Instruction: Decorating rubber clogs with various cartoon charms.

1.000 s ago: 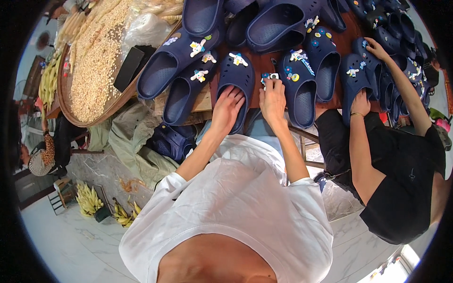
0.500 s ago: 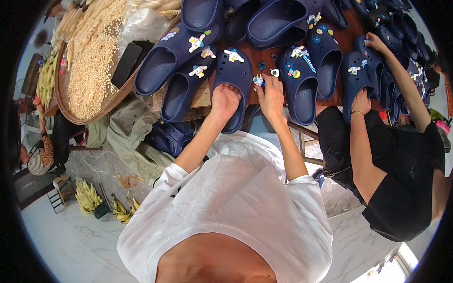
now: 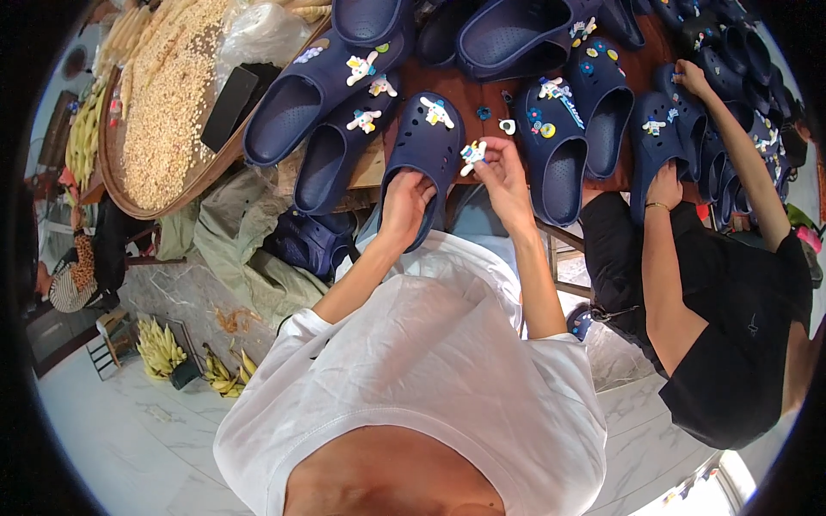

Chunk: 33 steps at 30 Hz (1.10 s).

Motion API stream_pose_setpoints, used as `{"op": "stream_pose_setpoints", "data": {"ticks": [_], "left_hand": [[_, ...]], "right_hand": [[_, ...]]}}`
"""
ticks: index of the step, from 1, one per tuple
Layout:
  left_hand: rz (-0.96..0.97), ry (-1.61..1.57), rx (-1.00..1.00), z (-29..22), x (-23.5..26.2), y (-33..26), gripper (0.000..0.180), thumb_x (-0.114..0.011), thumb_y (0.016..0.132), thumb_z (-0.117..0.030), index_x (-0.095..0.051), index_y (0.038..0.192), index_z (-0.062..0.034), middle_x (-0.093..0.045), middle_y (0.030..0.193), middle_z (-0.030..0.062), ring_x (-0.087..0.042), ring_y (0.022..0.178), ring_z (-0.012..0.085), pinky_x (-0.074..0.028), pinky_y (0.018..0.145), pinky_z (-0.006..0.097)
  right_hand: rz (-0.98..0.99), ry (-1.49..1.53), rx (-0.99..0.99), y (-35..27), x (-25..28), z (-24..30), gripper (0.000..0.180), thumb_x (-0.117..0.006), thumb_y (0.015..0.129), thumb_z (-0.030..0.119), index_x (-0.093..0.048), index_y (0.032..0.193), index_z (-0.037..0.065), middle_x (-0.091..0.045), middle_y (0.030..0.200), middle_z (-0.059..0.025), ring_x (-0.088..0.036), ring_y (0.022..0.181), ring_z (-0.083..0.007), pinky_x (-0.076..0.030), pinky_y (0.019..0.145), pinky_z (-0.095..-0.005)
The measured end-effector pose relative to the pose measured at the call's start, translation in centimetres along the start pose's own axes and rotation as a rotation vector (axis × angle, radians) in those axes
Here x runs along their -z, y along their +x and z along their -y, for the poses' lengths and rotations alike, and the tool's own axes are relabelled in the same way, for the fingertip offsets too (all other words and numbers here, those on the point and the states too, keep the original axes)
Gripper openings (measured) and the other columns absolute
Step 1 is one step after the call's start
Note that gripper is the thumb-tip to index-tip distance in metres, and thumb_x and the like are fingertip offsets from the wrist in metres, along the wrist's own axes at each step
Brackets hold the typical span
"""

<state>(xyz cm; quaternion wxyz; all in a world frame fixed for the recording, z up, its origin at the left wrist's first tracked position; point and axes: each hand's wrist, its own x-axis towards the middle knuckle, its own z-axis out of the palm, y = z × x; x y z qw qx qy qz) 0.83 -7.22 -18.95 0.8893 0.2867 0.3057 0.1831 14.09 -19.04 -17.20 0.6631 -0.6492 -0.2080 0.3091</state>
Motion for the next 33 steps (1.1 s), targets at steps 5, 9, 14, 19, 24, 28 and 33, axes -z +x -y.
{"op": "stream_pose_setpoints", "data": {"ticks": [5,9,14,19,24,28,33], "left_hand": [[0.060,-0.026,-0.036,0.3,-0.2,-0.8,0.023,-0.045,0.089,-0.010,-0.054,0.110,-0.0029,-0.059,0.109,0.0052,-0.055,0.103,0.0177,-0.040,0.094,0.033],[0.112,0.005,-0.051,0.4,0.1,-1.3,0.027,-0.050,0.090,-0.012,-0.053,0.114,-0.0003,-0.059,0.113,0.0051,-0.055,0.105,0.0155,-0.040,0.095,0.031],[0.031,0.181,-0.121,-0.5,-2.2,-2.1,0.031,-0.061,0.088,-0.009,-0.056,0.114,0.0067,-0.060,0.114,0.0092,-0.056,0.103,0.0123,-0.043,0.092,0.026],[0.017,0.226,-0.175,0.0,-2.1,-1.8,0.031,-0.062,0.087,-0.004,-0.056,0.115,0.0074,-0.062,0.110,0.0091,-0.058,0.098,0.0113,-0.045,0.087,0.024],[0.040,0.283,-0.175,0.1,-1.4,-1.6,0.032,-0.061,0.088,-0.007,-0.053,0.116,0.0082,-0.061,0.113,0.0101,-0.057,0.100,0.0123,-0.044,0.089,0.025],[0.032,0.249,-0.194,0.0,-1.6,-1.1,0.035,-0.061,0.089,-0.008,-0.051,0.118,0.0086,-0.059,0.116,0.0106,-0.056,0.102,0.0127,-0.043,0.090,0.025],[0.057,0.208,-0.118,-0.4,-1.7,-0.9,0.037,-0.062,0.089,-0.012,-0.052,0.119,0.0057,-0.059,0.116,0.0097,-0.057,0.102,0.0125,-0.044,0.090,0.025]], "right_hand": [[0.078,0.243,-0.236,-0.5,-1.7,-0.2,0.026,-0.057,0.094,0.009,-0.050,0.120,0.007,-0.058,0.103,-0.0019,-0.056,0.092,-0.0069,-0.047,0.080,-0.0220],[0.060,0.218,-0.251,-0.2,-1.8,-0.4,0.026,-0.061,0.092,0.009,-0.053,0.116,0.006,-0.059,0.100,-0.0014,-0.057,0.088,-0.0068,-0.047,0.077,-0.0211],[0.108,0.151,-0.261,-0.1,-1.1,-0.6,0.024,-0.066,0.088,0.008,-0.055,0.110,0.005,-0.061,0.097,-0.0023,-0.059,0.085,-0.0070,-0.048,0.074,-0.0211],[0.124,0.136,-0.391,0.6,-0.7,-0.2,0.024,-0.069,0.086,0.009,-0.055,0.105,0.005,-0.063,0.091,-0.0020,-0.060,0.080,-0.0072,-0.049,0.068,-0.0202],[0.178,0.171,-0.439,1.5,-0.4,-0.7,0.023,-0.070,0.084,0.008,-0.055,0.101,0.005,-0.064,0.086,-0.0021,-0.061,0.076,-0.0069,-0.051,0.064,-0.0196],[0.112,0.141,-0.435,1.5,-1.3,-0.6,0.024,-0.070,0.084,0.007,-0.055,0.102,0.004,-0.063,0.086,-0.0029,-0.060,0.076,-0.0074,-0.051,0.063,-0.0200],[0.031,0.122,-0.259,0.2,-2.4,-0.6,0.019,-0.066,0.088,0.007,-0.056,0.103,0.002,-0.060,0.088,-0.0033,-0.059,0.077,-0.0084,-0.051,0.069,-0.0216]]}}
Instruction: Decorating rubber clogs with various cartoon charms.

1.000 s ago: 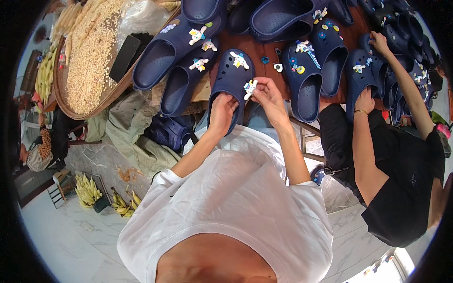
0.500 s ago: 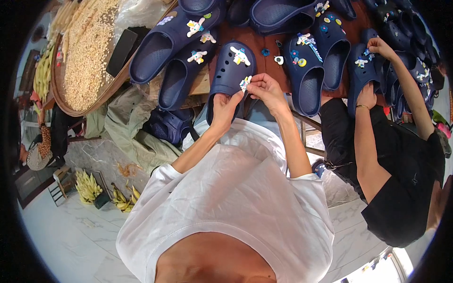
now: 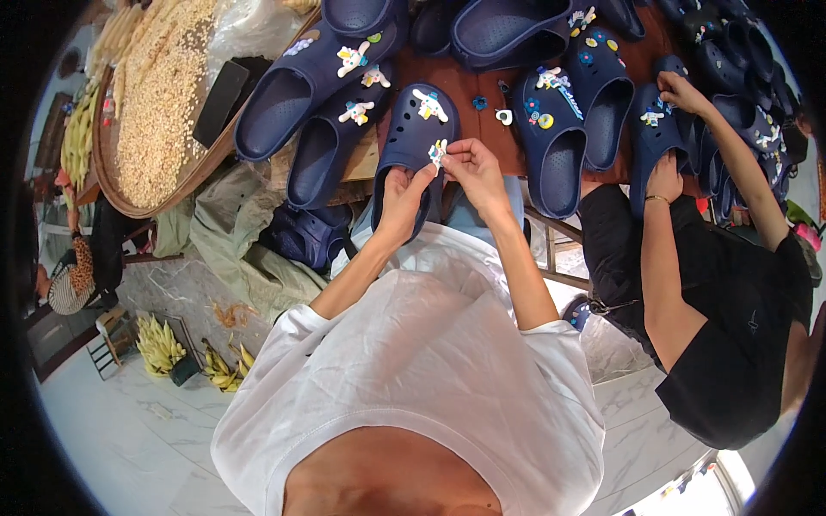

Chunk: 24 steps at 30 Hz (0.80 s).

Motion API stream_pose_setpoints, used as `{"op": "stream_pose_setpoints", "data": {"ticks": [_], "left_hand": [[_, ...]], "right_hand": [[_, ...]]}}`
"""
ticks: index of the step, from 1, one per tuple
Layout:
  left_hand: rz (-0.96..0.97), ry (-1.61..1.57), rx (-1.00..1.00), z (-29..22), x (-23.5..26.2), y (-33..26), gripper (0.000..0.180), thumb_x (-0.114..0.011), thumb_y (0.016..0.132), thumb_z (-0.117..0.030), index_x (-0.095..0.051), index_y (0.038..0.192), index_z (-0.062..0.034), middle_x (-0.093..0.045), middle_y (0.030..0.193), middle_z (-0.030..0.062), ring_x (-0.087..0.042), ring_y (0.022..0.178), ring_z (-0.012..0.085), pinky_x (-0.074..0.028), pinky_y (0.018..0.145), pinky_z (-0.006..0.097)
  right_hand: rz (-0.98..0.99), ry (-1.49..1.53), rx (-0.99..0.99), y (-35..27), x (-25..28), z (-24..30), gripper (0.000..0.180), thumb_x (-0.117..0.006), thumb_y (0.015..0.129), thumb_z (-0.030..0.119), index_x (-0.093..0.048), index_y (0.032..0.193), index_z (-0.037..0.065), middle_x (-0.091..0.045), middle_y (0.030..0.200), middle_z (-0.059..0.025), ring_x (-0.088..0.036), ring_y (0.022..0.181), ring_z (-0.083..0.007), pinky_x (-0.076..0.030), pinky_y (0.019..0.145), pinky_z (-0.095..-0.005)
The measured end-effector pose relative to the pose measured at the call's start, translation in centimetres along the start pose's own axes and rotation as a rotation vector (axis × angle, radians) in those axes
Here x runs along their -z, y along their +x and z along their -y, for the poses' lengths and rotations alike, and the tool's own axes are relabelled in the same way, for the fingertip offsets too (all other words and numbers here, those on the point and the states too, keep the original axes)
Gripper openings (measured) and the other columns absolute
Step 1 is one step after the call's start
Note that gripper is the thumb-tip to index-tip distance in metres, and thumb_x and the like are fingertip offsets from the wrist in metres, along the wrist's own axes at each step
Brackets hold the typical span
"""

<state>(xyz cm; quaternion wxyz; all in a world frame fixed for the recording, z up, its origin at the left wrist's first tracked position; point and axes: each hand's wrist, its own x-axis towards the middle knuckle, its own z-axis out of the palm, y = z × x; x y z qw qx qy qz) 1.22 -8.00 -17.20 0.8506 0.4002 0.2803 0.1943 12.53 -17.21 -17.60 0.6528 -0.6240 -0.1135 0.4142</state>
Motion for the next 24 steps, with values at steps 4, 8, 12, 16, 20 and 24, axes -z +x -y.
{"op": "stream_pose_setpoints", "data": {"ticks": [4,8,12,16,20,24], "left_hand": [[-0.011,-0.059,0.124,-0.4,1.1,0.1,0.036,-0.061,0.091,-0.018,-0.054,0.119,0.0031,-0.061,0.114,0.0091,-0.058,0.101,0.0133,-0.045,0.089,0.027],[0.006,-0.170,0.158,-1.8,0.7,0.1,0.034,-0.058,0.092,-0.022,-0.055,0.117,0.0010,-0.063,0.111,0.0081,-0.061,0.099,0.0155,-0.046,0.089,0.031],[0.010,-0.158,0.167,-1.5,0.9,0.1,0.032,-0.059,0.092,-0.023,-0.056,0.115,-0.0004,-0.063,0.108,0.0065,-0.060,0.097,0.0142,-0.046,0.087,0.030],[0.004,-0.220,0.185,-1.3,1.4,0.6,0.031,-0.061,0.090,-0.023,-0.057,0.112,-0.0018,-0.063,0.105,0.0050,-0.060,0.094,0.0132,-0.046,0.085,0.029],[-0.005,-0.215,0.185,-1.4,1.2,0.9,0.030,-0.061,0.090,-0.023,-0.057,0.111,-0.0027,-0.063,0.103,0.0039,-0.060,0.093,0.0127,-0.046,0.085,0.029],[-0.001,-0.271,0.193,-1.4,1.4,1.1,0.040,-0.062,0.089,-0.029,-0.053,0.118,-0.0023,-0.060,0.110,0.0064,-0.056,0.104,0.0165,-0.042,0.093,0.033]], "right_hand": [[-0.013,-0.033,0.050,-1.1,-0.3,-0.2,0.017,-0.062,0.091,0.006,-0.056,0.106,0.000,-0.060,0.091,-0.0029,-0.058,0.080,-0.0078,-0.050,0.073,-0.0224],[-0.079,-0.122,0.129,-1.2,0.3,-0.8,0.017,-0.061,0.092,0.005,-0.056,0.107,0.000,-0.060,0.094,-0.0038,-0.059,0.082,-0.0080,-0.049,0.074,-0.0221],[-0.081,-0.190,0.212,-1.1,0.0,-0.7,0.019,-0.061,0.091,0.006,-0.056,0.109,0.000,-0.060,0.097,-0.0055,-0.059,0.081,-0.0093,-0.050,0.073,-0.0231],[-0.270,-0.661,0.464,0.0,0.2,0.8,0.021,-0.059,0.090,0.005,-0.056,0.110,-0.001,-0.059,0.096,-0.0092,-0.060,0.078,-0.0155,-0.050,0.069,-0.0260],[-0.395,-1.093,0.697,4.3,2.2,1.9,0.024,-0.059,0.086,0.004,-0.057,0.109,0.000,-0.057,0.103,-0.0176,-0.059,0.092,-0.0322,-0.050,0.076,-0.0400],[-0.386,-1.339,0.597,6.7,2.5,1.9,0.026,-0.061,0.084,0.005,-0.059,0.110,0.001,-0.056,0.101,-0.0189,-0.056,0.094,-0.0367,-0.049,0.079,-0.0446]]}}
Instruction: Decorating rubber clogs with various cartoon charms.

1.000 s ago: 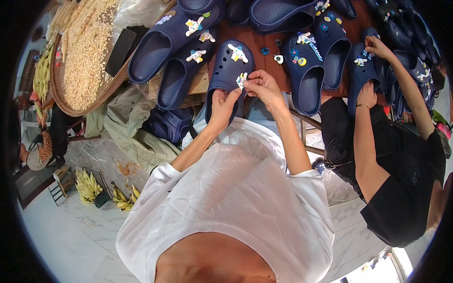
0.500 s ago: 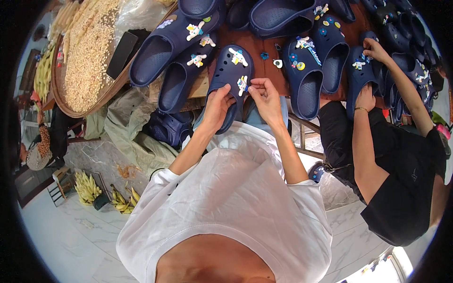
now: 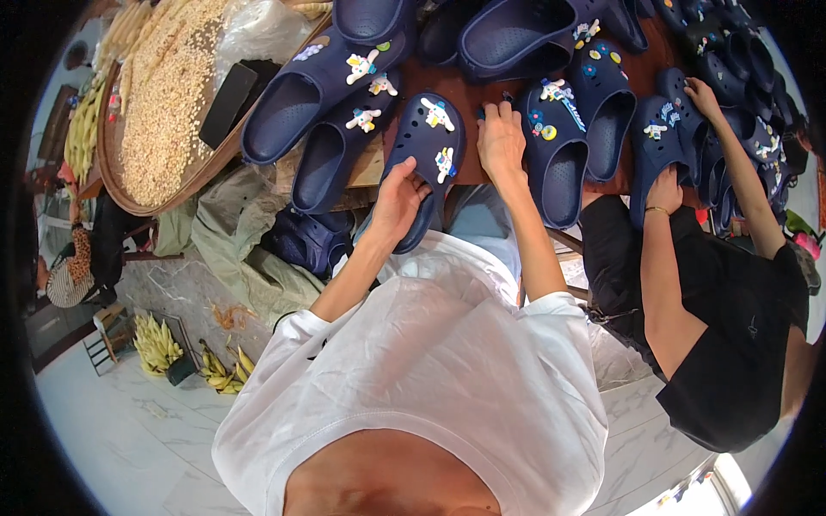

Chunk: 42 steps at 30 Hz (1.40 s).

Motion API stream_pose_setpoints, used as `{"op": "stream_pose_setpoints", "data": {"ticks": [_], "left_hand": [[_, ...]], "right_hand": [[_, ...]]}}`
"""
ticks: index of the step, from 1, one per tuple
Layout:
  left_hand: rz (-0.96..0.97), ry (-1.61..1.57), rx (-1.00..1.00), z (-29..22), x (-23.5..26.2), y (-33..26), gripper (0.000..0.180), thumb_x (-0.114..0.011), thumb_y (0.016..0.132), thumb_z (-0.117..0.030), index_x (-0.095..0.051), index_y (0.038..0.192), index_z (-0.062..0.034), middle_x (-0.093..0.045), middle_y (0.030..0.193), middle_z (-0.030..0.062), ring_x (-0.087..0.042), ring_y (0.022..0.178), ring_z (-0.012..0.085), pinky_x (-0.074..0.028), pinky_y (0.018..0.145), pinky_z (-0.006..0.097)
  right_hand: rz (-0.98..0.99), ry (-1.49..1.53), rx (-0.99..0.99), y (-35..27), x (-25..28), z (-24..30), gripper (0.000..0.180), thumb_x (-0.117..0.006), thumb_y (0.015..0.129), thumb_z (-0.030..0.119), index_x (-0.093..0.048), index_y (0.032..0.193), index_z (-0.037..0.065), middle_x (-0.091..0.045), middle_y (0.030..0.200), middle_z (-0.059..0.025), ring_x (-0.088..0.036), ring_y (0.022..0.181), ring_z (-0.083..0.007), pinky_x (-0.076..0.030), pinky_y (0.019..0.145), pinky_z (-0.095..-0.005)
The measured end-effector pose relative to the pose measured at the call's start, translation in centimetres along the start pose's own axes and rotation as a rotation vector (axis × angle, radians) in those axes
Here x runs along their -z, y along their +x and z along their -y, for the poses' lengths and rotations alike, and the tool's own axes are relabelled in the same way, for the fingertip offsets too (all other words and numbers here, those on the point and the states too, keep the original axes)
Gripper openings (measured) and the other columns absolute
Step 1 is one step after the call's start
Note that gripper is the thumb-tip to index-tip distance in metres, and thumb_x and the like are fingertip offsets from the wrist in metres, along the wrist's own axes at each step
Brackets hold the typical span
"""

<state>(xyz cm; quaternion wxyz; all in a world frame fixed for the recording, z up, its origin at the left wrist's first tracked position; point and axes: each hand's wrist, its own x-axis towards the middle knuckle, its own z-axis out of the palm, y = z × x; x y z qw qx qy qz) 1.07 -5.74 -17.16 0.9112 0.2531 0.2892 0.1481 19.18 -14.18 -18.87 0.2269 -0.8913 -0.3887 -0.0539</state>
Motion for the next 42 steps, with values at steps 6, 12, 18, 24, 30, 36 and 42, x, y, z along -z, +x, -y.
{"op": "stream_pose_setpoints", "data": {"ticks": [6,12,18,24,30,36,42], "left_hand": [[0.000,-0.380,-0.012,0.1,-0.4,1.6,0.054,-0.052,0.091,-0.032,-0.041,0.135,-0.0044,-0.050,0.135,0.0145,-0.044,0.127,0.0288,-0.031,0.110,0.046],[-0.005,-0.591,0.008,-0.7,-1.7,1.4,0.047,-0.049,0.088,-0.021,-0.047,0.130,-0.0015,-0.050,0.134,0.0165,-0.047,0.125,0.0302,-0.031,0.110,0.047],[-0.020,-0.476,-0.058,-0.5,-2.4,-0.8,0.045,-0.048,0.086,-0.019,-0.047,0.127,0.0003,-0.055,0.126,0.0151,-0.053,0.117,0.0286,-0.038,0.104,0.042],[-0.010,-0.316,-0.074,-0.8,-2.4,-2.0,0.041,-0.048,0.089,-0.019,-0.047,0.124,0.0023,-0.057,0.119,0.0126,-0.055,0.111,0.0240,-0.042,0.099,0.039],[-0.030,-0.230,-0.076,-0.6,-2.1,-2.7,0.039,-0.047,0.091,-0.018,-0.047,0.124,0.0029,-0.055,0.120,0.0113,-0.054,0.111,0.0199,-0.041,0.097,0.034],[-0.089,-0.111,-0.067,0.0,-1.4,-3.6,0.036,-0.051,0.091,-0.015,-0.049,0.121,0.0028,-0.058,0.117,0.0121,-0.057,0.108,0.0210,-0.043,0.098,0.036],[-0.207,-0.116,-0.084,-0.1,0.2,-2.9,0.037,-0.053,0.089,-0.015,-0.050,0.121,0.0028,-0.061,0.115,0.0133,-0.060,0.106,0.0235,-0.046,0.096,0.039]], "right_hand": [[0.010,0.007,0.018,-0.1,-0.6,-0.5,0.022,-0.059,0.086,0.006,-0.061,0.107,0.003,-0.058,0.100,-0.0178,-0.057,0.090,-0.0371,-0.048,0.079,-0.0439],[-0.044,0.459,-0.043,0.2,2.7,2.3,0.017,-0.053,0.091,0.007,-0.064,0.104,0.004,-0.057,0.094,-0.0153,-0.060,0.081,-0.0302,-0.048,0.072,-0.0385],[0.088,0.682,-0.013,-0.7,5.6,6.3,0.017,-0.054,0.093,0.008,-0.067,0.104,0.005,-0.056,0.088,-0.0089,-0.057,0.074,-0.0187,-0.045,0.067,-0.0283],[0.126,0.739,0.045,-1.9,5.8,7.9,0.016,-0.056,0.092,0.008,-0.066,0.104,0.005,-0.057,0.087,-0.0096,-0.058,0.074,-0.0207,-0.045,0.065,-0.0302],[0.161,0.706,0.016,-2.6,6.2,8.2,0.015,-0.060,0.089,0.008,-0.065,0.103,0.004,-0.058,0.088,-0.0104,-0.059,0.070,-0.0225,-0.046,0.063,-0.0319],[0.118,0.810,-0.035,-3.2,5.8,8.0,0.014,-0.065,0.084,0.003,-0.066,0.099,0.003,-0.061,0.088,-0.0075,-0.062,0.073,-0.0173,-0.049,0.064,-0.0280],[0.170,1.064,-0.210,-3.2,3.9,6.5,0.015,-0.063,0.088,0.003,-0.059,0.102,0.000,-0.063,0.088,-0.0049,-0.060,0.073,-0.0095,-0.049,0.065,-0.0224]]}}
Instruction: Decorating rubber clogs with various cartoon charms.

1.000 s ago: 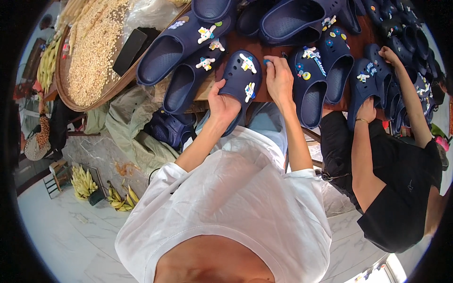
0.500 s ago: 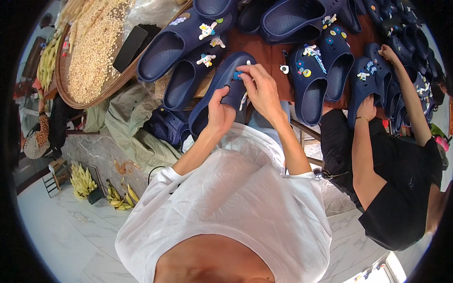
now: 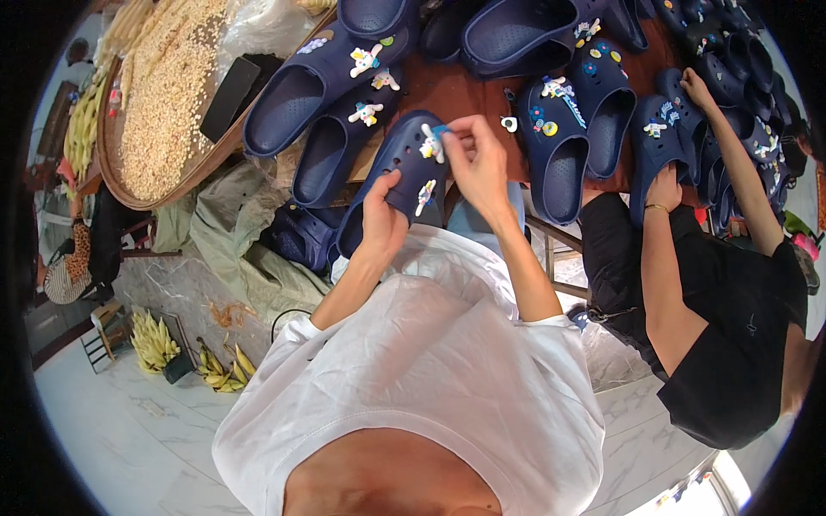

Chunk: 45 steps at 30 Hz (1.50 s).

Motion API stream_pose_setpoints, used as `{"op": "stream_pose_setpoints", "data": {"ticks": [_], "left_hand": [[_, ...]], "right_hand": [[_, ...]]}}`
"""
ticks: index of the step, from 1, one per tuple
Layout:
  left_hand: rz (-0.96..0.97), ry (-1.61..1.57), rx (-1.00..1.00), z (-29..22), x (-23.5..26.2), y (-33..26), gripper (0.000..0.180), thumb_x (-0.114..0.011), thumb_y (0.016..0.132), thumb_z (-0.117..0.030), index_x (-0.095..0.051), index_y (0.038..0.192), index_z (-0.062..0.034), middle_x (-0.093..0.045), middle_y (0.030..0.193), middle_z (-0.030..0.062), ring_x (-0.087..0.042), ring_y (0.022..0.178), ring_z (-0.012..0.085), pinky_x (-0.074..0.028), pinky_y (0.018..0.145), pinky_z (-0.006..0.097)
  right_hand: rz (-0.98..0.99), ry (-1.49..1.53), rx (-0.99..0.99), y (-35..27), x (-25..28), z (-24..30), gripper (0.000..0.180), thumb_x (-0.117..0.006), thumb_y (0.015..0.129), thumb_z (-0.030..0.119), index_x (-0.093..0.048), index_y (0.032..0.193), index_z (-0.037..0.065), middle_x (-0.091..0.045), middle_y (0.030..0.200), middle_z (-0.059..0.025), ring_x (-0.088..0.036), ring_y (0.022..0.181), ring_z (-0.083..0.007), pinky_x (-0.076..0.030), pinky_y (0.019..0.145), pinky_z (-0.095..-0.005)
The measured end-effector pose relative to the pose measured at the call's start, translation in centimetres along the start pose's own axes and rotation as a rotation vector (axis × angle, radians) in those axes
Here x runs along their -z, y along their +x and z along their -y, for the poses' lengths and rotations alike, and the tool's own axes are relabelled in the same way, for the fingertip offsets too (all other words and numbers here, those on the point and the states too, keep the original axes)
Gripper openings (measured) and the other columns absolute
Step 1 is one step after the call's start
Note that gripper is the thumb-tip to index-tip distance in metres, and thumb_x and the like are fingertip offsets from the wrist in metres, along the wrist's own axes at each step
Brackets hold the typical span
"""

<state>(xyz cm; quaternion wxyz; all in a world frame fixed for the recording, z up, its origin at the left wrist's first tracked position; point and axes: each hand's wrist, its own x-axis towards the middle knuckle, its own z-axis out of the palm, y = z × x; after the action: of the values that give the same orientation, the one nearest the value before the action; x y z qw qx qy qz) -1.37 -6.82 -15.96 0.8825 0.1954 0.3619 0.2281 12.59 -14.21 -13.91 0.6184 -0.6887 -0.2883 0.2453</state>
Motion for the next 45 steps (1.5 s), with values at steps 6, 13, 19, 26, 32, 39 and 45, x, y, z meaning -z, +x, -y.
{"op": "stream_pose_setpoints", "data": {"ticks": [6,13,19,26,32,39,45], "left_hand": [[0.000,-0.219,0.090,-0.7,-0.3,-0.1,0.035,-0.052,0.090,-0.015,-0.051,0.119,0.0033,-0.060,0.117,0.0143,-0.059,0.108,0.0247,-0.046,0.096,0.038],[-0.025,-0.235,0.083,-0.6,0.0,0.3,0.037,-0.053,0.090,-0.018,-0.051,0.120,0.0028,-0.060,0.118,0.0143,-0.059,0.109,0.0247,-0.045,0.096,0.038],[-0.034,-0.201,0.042,-0.1,-0.2,0.2,0.036,-0.054,0.090,-0.018,-0.052,0.120,0.0021,-0.061,0.117,0.0142,-0.060,0.108,0.0242,-0.046,0.096,0.037],[-0.034,-0.227,0.056,-0.1,-0.2,0.1,0.031,-0.055,0.089,-0.017,-0.053,0.114,0.0015,-0.061,0.114,0.0133,-0.060,0.106,0.0237,-0.046,0.095,0.037],[-0.052,-0.201,0.049,0.0,-0.5,-0.4,0.028,-0.056,0.090,-0.014,-0.054,0.114,0.0020,-0.061,0.114,0.0122,-0.060,0.105,0.0213,-0.047,0.093,0.034],[-0.065,-0.060,-0.027,-0.1,-1.4,-1.3,0.023,-0.054,0.092,-0.012,-0.056,0.111,0.0013,-0.063,0.107,0.0102,-0.062,0.098,0.0186,-0.048,0.089,0.033],[-0.005,-0.045,-0.053,-0.6,-2.1,-2.0,0.025,-0.056,0.091,-0.009,-0.056,0.116,-0.0014,-0.061,0.110,0.0068,-0.060,0.100,0.0150,-0.047,0.089,0.030]], "right_hand": [[-0.202,-0.651,0.040,3.4,4.1,-6.9,0.014,-0.062,0.086,0.010,-0.056,0.096,0.002,-0.062,0.083,-0.0138,-0.064,0.073,-0.0260,-0.050,0.068,-0.0371],[-0.248,-1.058,0.103,6.3,4.2,-5.1,0.022,-0.059,0.083,0.003,-0.056,0.103,-0.005,-0.055,0.104,-0.0253,-0.063,0.085,-0.0416,-0.052,0.072,-0.0465],[-0.231,-1.327,-0.090,9.1,4.1,-7.6,0.023,-0.054,0.085,0.003,-0.052,0.106,-0.006,-0.056,0.105,-0.0260,-0.065,0.083,-0.0426,-0.055,0.068,-0.0468],[-0.212,-1.240,0.034,8.5,4.1,-6.2,0.016,-0.054,0.086,0.006,-0.057,0.099,-0.003,-0.059,0.103,-0.0253,-0.065,0.082,-0.0399,-0.055,0.069,-0.0431],[-0.033,-0.426,0.000,5.1,2.6,-1.3,0.017,-0.055,0.088,0.006,-0.063,0.101,0.000,-0.065,0.087,-0.0100,-0.064,0.078,-0.0195,-0.052,0.071,-0.0309],[0.101,-0.174,0.054,0.8,-1.2,1.7,0.013,-0.056,0.089,0.002,-0.066,0.097,0.000,-0.059,0.092,-0.0039,-0.059,0.077,-0.0094,-0.048,0.066,-0.0237],[0.069,-0.385,0.204,0.4,-1.6,1.7,0.011,-0.059,0.090,0.004,-0.066,0.098,0.001,-0.060,0.089,-0.0029,-0.059,0.075,-0.0093,-0.047,0.065,-0.0225]]}}
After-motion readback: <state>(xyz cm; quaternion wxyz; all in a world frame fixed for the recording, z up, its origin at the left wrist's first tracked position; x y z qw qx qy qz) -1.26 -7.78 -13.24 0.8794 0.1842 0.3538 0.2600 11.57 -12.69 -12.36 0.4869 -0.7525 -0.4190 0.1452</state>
